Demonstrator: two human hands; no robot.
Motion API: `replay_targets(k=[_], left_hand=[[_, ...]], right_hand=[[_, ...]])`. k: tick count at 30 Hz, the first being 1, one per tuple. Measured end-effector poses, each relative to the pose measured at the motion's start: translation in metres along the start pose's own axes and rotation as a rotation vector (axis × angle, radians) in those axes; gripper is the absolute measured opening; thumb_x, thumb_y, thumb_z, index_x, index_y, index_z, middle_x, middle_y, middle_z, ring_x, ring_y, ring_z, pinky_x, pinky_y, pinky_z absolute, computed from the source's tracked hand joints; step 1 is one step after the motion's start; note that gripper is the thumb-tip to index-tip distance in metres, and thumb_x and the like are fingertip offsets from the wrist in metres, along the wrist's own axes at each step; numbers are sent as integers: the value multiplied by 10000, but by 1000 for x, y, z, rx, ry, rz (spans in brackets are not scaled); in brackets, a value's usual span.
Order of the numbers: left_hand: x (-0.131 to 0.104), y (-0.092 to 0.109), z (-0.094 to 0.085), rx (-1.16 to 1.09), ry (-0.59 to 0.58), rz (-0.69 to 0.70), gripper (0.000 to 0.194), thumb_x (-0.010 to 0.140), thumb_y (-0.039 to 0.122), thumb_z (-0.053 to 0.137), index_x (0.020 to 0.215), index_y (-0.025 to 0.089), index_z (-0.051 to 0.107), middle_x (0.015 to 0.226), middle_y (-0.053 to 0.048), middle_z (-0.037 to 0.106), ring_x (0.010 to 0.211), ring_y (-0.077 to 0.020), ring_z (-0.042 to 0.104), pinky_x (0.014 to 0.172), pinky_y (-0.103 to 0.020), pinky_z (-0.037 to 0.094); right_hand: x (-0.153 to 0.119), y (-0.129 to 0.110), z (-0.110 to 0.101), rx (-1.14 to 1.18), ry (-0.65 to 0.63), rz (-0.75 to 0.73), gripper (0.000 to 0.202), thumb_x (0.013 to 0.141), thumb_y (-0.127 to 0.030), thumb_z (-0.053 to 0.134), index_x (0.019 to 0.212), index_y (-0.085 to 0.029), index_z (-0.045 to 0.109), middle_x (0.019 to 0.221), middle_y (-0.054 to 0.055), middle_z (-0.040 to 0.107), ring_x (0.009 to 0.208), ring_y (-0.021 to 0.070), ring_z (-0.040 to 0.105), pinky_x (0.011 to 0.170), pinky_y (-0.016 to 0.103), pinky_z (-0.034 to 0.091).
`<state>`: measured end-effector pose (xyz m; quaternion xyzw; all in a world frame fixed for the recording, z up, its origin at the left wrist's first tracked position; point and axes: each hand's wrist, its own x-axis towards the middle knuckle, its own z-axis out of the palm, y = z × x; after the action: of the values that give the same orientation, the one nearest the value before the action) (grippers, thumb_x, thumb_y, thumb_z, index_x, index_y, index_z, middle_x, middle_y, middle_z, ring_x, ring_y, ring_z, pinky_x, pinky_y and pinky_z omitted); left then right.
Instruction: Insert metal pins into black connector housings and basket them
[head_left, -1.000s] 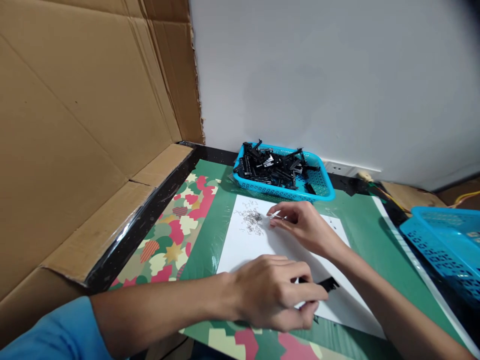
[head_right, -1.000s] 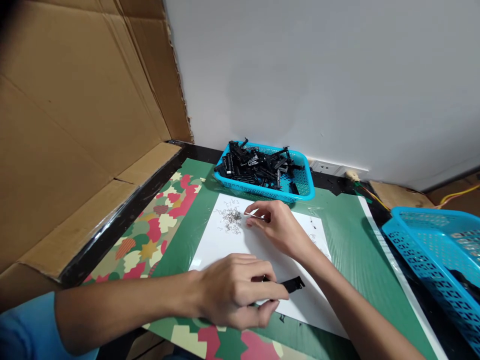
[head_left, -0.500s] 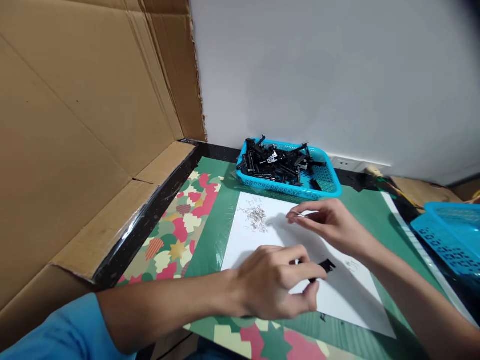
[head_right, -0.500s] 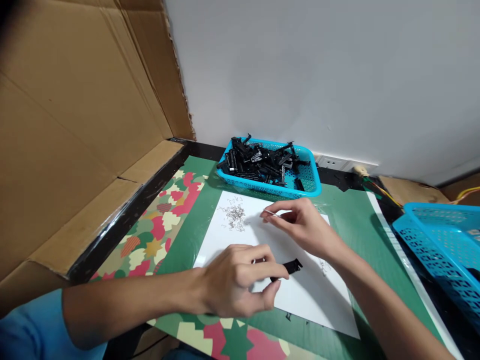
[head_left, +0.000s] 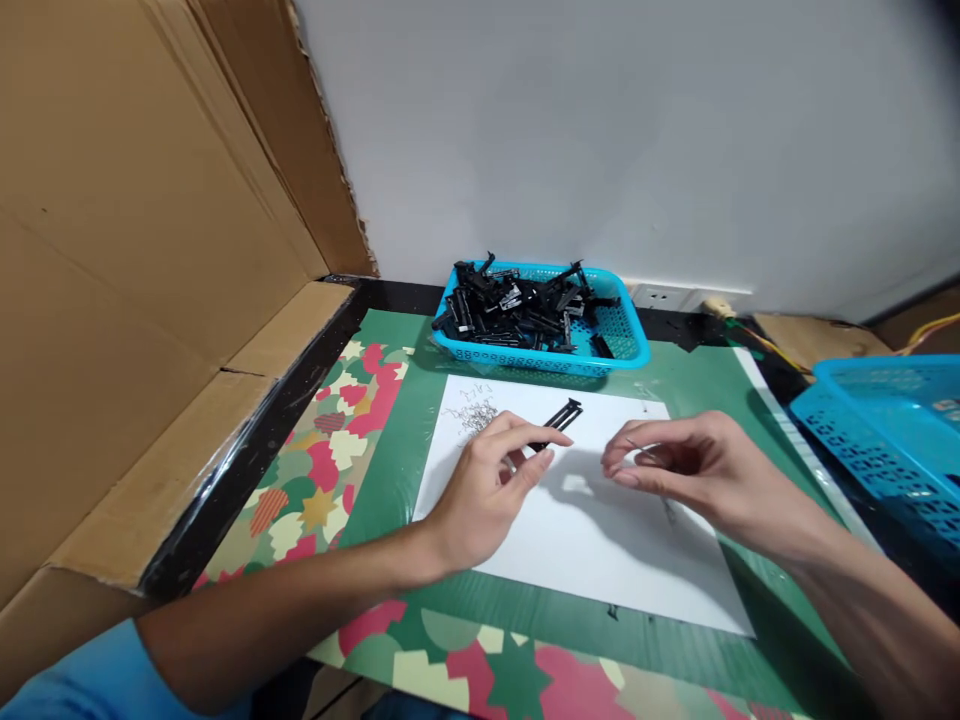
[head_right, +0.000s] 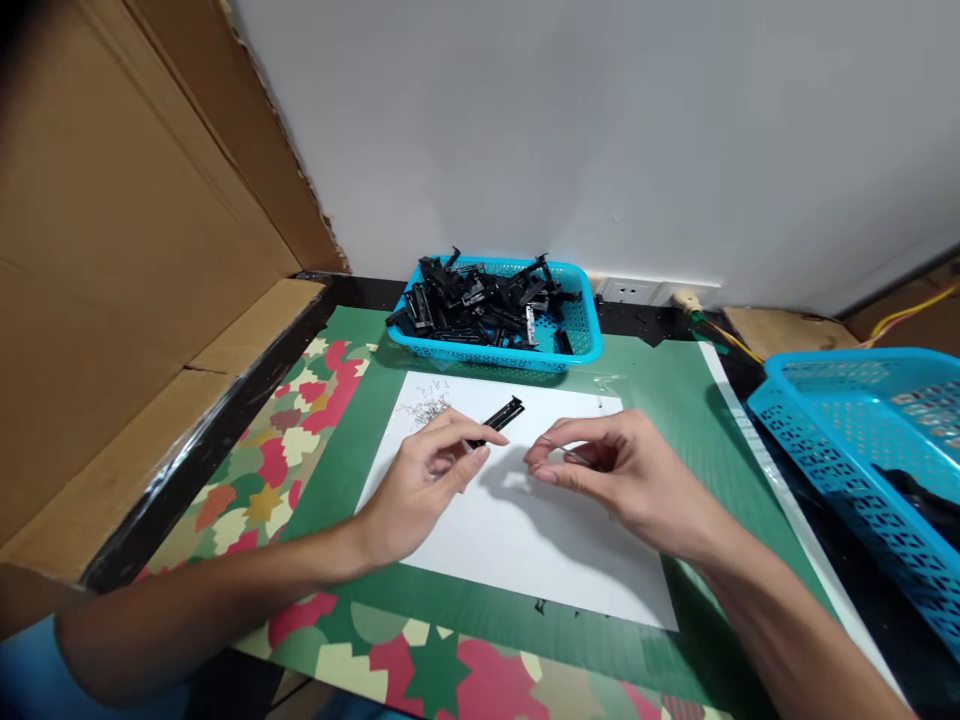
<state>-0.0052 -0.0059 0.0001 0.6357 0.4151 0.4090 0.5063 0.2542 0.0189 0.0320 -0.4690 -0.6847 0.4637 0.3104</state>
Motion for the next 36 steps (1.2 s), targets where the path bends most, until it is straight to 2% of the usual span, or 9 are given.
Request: replay_targets(k=[3, 6, 12, 15, 19, 23, 27, 31, 36], left_hand=[[0, 2, 1, 2, -29, -18, 233, 1065, 379, 630, 1170, 243, 787, 1076, -42, 611, 854, -138, 596, 686, -265, 445], [-1, 4, 1, 24, -30, -15, 212, 1057, 389, 646, 1107, 225, 771, 1059, -36, 618, 859, -139, 604, 707, -272, 446], [-2, 3, 2, 43, -3, -15, 202, 1047, 404, 660, 1052, 223, 750, 1012, -25, 604, 877, -149, 602, 713, -275, 437], [-1, 2, 1, 45, -35, -37, 187, 1048, 392, 657, 1079, 233, 749, 1040, -23, 603, 862, -141, 599, 705, -274, 434], [-1, 3, 0, 33, -59, -55, 194, 1054, 384, 644, 1113, 231, 748, 1050, -23, 605, 862, -135, 600, 701, -272, 435], [-1, 3, 0, 1, -82, -57, 205, 1057, 373, 639, 1129, 221, 756, 1052, -28, 610, 854, -131, 595, 699, -267, 443], [-1, 3, -1, -45, -125, -34, 224, 1072, 373, 612, 1155, 223, 755, 1053, -33, 606, 829, -126, 585, 704, -266, 457], [-1, 3, -1, -65, -121, -35, 255, 1078, 417, 601, 1105, 215, 753, 1037, -46, 617, 851, -140, 594, 680, -255, 456], [1, 2, -2, -94, -125, -23, 290, 1088, 429, 582, 1032, 201, 754, 993, -37, 617, 756, -110, 558, 650, -244, 441]], right_hand=[[0, -5, 13, 79, -98, -17, 225, 910, -431, 838, 875, -211, 870, 865, 79, 808, 730, 186, 701, 615, 262, 536], [1, -6, 22, 138, -63, -80, 178, 938, -404, 816, 912, -239, 874, 988, 82, 822, 877, 216, 740, 731, 284, 568], [-1, -4, 33, 117, 16, 11, 150, 894, -391, 862, 928, -246, 878, 880, 53, 832, 770, 201, 725, 653, 267, 557], [-4, -4, 37, 153, -8, 33, 154, 871, -390, 883, 921, -244, 878, 878, 54, 837, 768, 207, 734, 667, 275, 568], [-4, -8, 39, 153, -28, 33, 170, 927, -400, 832, 998, -260, 896, 902, 64, 838, 791, 208, 740, 706, 289, 568], [-2, -11, 39, 163, -1, 3, 168, 964, -388, 797, 1060, -292, 895, 860, 50, 803, 771, 175, 680, 677, 276, 512], [-3, -8, 41, 220, 2, 6, 146, 955, -386, 807, 1026, -298, 899, 782, 34, 746, 710, 147, 588, 611, 267, 428], [-4, -3, 43, 258, -29, 22, 130, 935, -378, 830, 1003, -291, 898, 760, 28, 720, 703, 143, 543, 612, 274, 396], [-3, 0, 42, 250, -53, 25, 126, 932, -375, 827, 977, -276, 891, 779, 33, 716, 718, 157, 547, 636, 285, 405]])
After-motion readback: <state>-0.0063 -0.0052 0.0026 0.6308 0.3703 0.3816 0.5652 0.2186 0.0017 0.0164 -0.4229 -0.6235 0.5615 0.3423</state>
